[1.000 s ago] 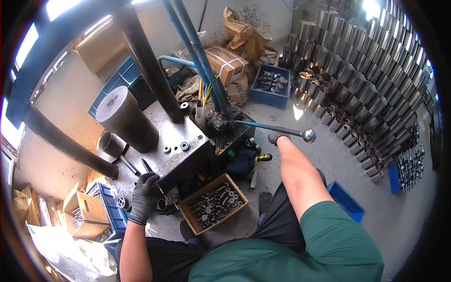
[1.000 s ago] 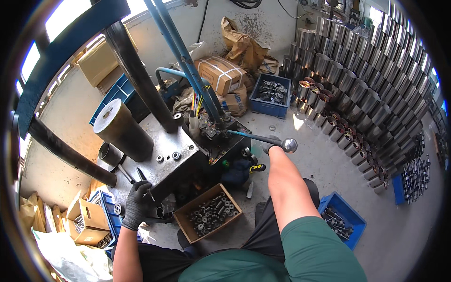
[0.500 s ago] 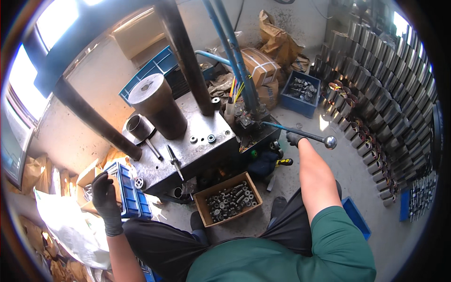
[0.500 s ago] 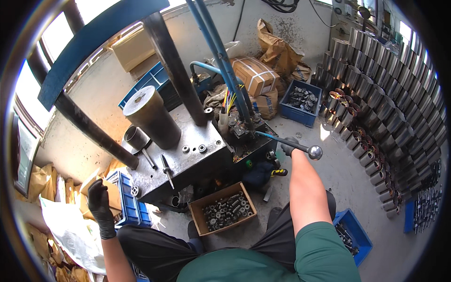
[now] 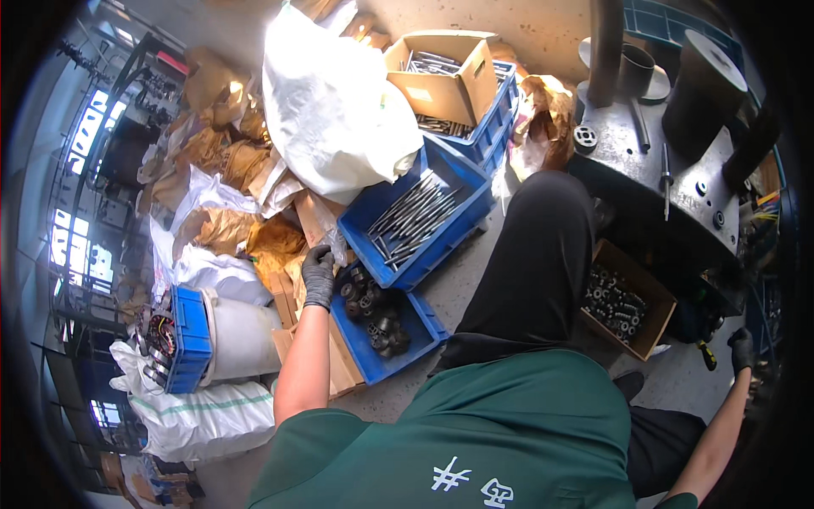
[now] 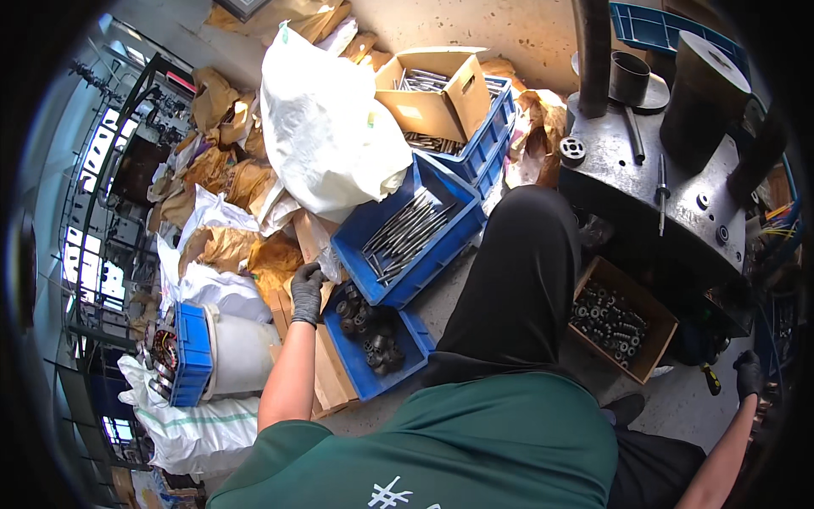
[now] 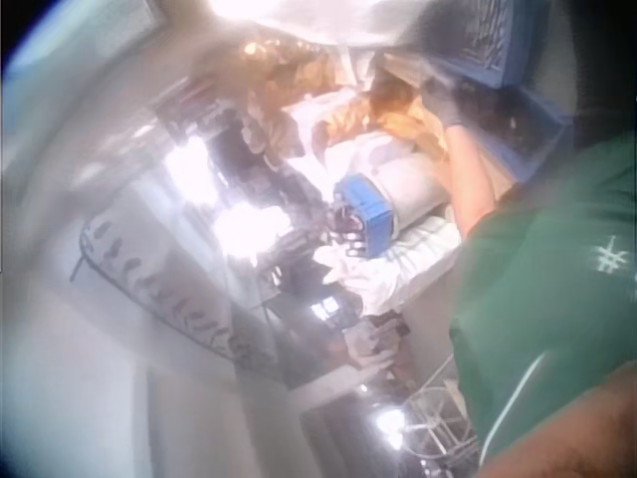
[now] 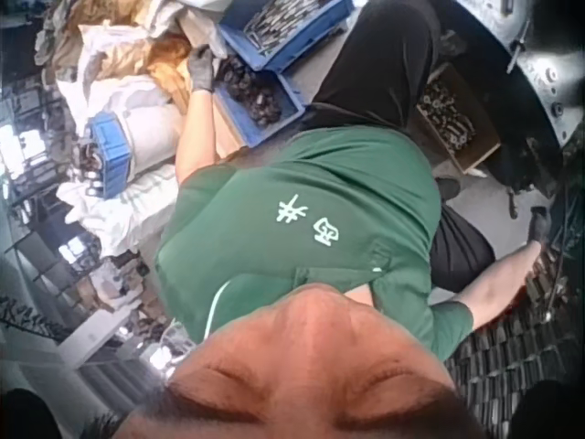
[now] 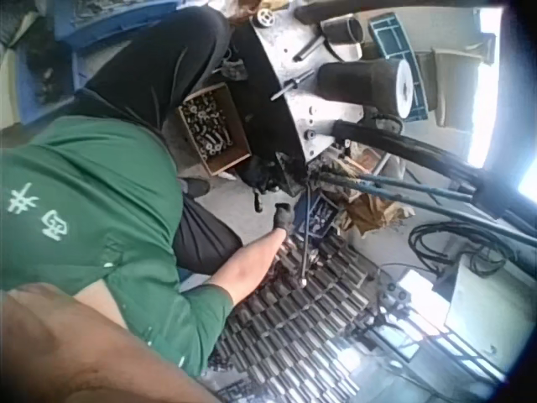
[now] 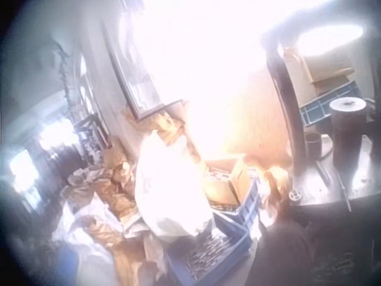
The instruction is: Assemble metal components using a vertical press machine, including cleaning and positioning cylindrical parts and pins.
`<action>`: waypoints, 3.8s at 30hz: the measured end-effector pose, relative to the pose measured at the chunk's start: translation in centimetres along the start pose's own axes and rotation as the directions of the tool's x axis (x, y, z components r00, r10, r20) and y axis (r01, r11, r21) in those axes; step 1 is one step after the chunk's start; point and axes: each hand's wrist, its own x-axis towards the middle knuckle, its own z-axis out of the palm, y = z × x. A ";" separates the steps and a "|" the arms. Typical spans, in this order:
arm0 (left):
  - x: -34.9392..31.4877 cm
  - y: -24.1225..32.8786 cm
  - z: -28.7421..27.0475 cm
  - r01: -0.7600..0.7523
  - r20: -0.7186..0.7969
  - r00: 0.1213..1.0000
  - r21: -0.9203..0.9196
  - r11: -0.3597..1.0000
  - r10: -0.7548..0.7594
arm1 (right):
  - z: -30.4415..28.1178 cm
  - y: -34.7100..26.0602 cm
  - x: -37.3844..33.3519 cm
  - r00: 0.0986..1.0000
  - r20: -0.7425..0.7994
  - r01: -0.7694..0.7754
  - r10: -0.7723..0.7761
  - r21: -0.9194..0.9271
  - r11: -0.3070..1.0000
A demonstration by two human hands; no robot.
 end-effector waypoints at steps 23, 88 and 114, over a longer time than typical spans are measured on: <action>-24.3 -20.1 3.6 0.308 0.322 0.599 0.753 0.582 -0.733 | -4.2 -11.8 -8.7 0.717 0.261 -0.684 0.646 0.091 0.723; -21.1 52.2 39.5 0.512 0.834 0.000 -0.474 0.717 0.551 | 20.8 -26.8 -8.8 0.967 0.242 0.151 0.084 -0.804 0.574; -27.6 47.9 46.5 0.227 0.807 0.191 -0.590 0.775 0.559 | 17.2 -38.9 -10.3 0.775 -0.048 0.070 0.630 0.998 -0.010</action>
